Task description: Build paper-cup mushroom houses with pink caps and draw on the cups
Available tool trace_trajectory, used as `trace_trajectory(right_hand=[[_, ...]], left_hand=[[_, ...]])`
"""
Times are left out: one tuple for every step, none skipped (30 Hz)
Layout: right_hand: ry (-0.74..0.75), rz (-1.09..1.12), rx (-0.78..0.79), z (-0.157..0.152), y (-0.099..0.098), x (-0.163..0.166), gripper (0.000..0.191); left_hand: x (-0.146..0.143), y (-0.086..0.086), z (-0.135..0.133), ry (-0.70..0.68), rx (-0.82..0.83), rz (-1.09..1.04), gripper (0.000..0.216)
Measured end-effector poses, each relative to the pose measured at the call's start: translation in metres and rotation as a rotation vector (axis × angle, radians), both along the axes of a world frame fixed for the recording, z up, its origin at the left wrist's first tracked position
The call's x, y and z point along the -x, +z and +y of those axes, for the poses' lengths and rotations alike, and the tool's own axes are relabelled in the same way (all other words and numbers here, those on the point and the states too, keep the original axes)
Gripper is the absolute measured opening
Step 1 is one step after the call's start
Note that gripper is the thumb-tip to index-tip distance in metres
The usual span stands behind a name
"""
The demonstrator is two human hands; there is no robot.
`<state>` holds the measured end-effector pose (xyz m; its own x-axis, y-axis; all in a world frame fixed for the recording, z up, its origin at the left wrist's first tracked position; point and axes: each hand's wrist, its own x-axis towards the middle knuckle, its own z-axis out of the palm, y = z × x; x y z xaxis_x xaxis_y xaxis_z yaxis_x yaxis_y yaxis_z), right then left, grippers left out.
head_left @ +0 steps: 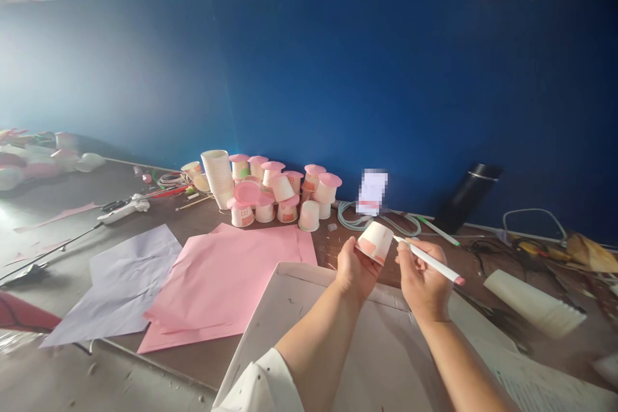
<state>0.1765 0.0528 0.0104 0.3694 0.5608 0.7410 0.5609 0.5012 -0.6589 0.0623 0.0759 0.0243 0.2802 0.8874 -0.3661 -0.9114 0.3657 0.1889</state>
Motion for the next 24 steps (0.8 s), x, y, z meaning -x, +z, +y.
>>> trace_trajectory(right_hand=[[-0.001, 0.003, 0.001, 0.0, 0.0, 0.0, 0.029], [-0.005, 0.005, 0.003, 0.0, 0.0, 0.0, 0.029], [-0.009, 0.008, 0.005, 0.0, 0.0, 0.0, 0.029], [-0.012, 0.011, 0.006, 0.0, 0.001, 0.001, 0.029], [-0.014, 0.013, 0.006, 0.0, 0.001, 0.001, 0.029], [-0.015, 0.014, 0.004, 0.0, 0.001, 0.001, 0.029], [-0.015, 0.014, 0.002, 0.0, 0.001, 0.0, 0.029], [-0.013, 0.014, 0.0, 0.0, 0.002, 0.0, 0.029], [-0.011, 0.013, -0.001, 0.0, 0.002, 0.0, 0.029], [-0.009, 0.011, 0.001, -0.001, 0.002, 0.0, 0.029], [-0.006, 0.009, 0.001, -0.001, 0.002, 0.0, 0.028], [-0.004, 0.008, -0.002, -0.001, 0.002, 0.0, 0.028], [-0.003, 0.006, -0.005, -0.001, 0.002, 0.0, 0.028], [-0.002, 0.006, -0.008, -0.001, 0.002, 0.0, 0.028], [0.0, 0.006, -0.01, -0.001, 0.002, 0.0, 0.028], [0.001, 0.007, -0.01, -0.001, 0.001, 0.0, 0.029], [0.002, 0.009, -0.008, -0.001, 0.001, 0.0, 0.029], [0.001, 0.01, -0.005, -0.001, 0.001, 0.0, 0.029], [-0.001, 0.011, -0.002, -0.001, 0.001, 0.0, 0.03], [-0.008, 0.011, 0.001, -0.001, 0.001, 0.0, 0.03], [-0.016, 0.01, 0.004, -0.001, 0.001, 0.0, 0.03], [-0.024, 0.01, 0.006, -0.001, 0.002, 0.0, 0.03], [-0.028, 0.011, 0.006, -0.001, 0.002, 0.0, 0.03], [-0.031, 0.015, 0.005, -0.002, 0.002, 0.0, 0.03]], left_hand=[[0.0, 0.0, 0.0, 0.0, -0.003, 0.001, 0.033], [0.0, 0.0, 0.0, 0.0, -0.005, 0.002, 0.033], [0.0, -0.001, 0.0, 0.001, -0.007, 0.003, 0.033], [0.0, -0.001, 0.0, 0.001, -0.01, 0.005, 0.032], [-0.001, -0.002, 0.0, 0.001, -0.013, 0.006, 0.032], [-0.001, -0.002, 0.0, 0.0, -0.015, 0.008, 0.033], [-0.001, -0.003, 0.0, -0.002, -0.018, 0.01, 0.033], [-0.001, -0.003, 0.0, -0.003, -0.019, 0.013, 0.033], [-0.001, -0.003, 0.0, -0.004, -0.019, 0.017, 0.034], [-0.001, -0.003, 0.0, -0.005, -0.019, 0.02, 0.034], [-0.002, -0.003, 0.0, -0.005, -0.019, 0.023, 0.033], [-0.002, -0.004, 0.0, -0.002, -0.019, 0.026, 0.033], [-0.002, -0.004, 0.0, 0.002, -0.02, 0.027, 0.033], [-0.002, -0.004, 0.0, 0.004, -0.021, 0.027, 0.033], [-0.002, -0.004, 0.0, 0.006, -0.022, 0.026, 0.033], [-0.002, -0.004, 0.0, 0.005, -0.025, 0.026, 0.033], [-0.002, -0.004, 0.0, 0.003, -0.031, 0.028, 0.033], [-0.002, -0.004, -0.001, 0.0, -0.042, 0.029, 0.034], [-0.003, -0.004, -0.002, 0.0, -0.058, 0.032, 0.034], [-0.004, -0.003, -0.002, 0.004, -0.078, 0.037, 0.034], [-0.005, -0.003, -0.003, 0.012, -0.095, 0.048, 0.033], [-0.007, -0.003, -0.004, 0.027, -0.102, 0.066, 0.032], [-0.009, -0.002, -0.005, 0.047, -0.098, 0.091, 0.03], [-0.011, -0.002, -0.005, 0.071, -0.085, 0.124, 0.027]])
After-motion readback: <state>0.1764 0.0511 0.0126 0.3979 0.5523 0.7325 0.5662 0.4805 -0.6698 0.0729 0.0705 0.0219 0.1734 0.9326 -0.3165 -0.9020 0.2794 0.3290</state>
